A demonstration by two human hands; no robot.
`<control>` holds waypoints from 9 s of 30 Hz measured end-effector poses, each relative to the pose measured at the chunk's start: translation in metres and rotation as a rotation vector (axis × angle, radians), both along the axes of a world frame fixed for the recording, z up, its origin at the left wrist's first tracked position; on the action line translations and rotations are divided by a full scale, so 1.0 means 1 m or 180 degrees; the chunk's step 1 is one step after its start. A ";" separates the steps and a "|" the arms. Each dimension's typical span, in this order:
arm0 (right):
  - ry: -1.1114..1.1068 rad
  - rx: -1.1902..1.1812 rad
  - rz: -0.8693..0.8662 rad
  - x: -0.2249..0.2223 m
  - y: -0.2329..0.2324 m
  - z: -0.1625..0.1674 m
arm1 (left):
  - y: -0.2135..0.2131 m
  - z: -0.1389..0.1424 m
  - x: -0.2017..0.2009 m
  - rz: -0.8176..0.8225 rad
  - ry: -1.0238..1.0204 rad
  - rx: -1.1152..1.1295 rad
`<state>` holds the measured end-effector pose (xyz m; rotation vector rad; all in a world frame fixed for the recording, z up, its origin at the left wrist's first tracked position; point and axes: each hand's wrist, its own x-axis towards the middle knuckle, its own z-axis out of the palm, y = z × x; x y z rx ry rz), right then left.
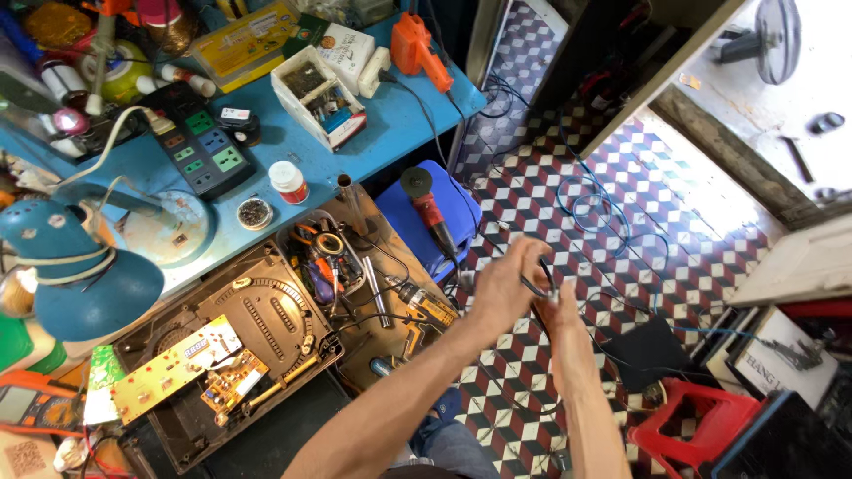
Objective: The person works on a disassembled electronic device at a bench, handling circuit boards and small components. They use a cordless drill to remove screws from a green circuit board, then set the board aside. They pick up a small white component, open a small bottle, and appear to apply a substance to the component. The person continues to handle and position circuit boards within the device housing.
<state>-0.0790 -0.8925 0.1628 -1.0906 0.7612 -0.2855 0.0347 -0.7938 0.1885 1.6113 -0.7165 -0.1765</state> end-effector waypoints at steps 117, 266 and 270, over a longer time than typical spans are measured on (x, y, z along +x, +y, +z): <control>-0.0120 -0.4196 0.3341 0.466 0.300 0.095 | 0.363 -0.165 -0.008 0.2734 0.2815 -0.1748; 0.1966 -0.3299 0.2967 -0.038 0.364 -0.201 | 0.599 -0.206 -0.098 0.1270 0.1152 0.3016; 0.1616 -0.3653 0.3110 -0.039 0.359 -0.206 | 0.598 -0.210 -0.099 0.1168 0.1009 0.3040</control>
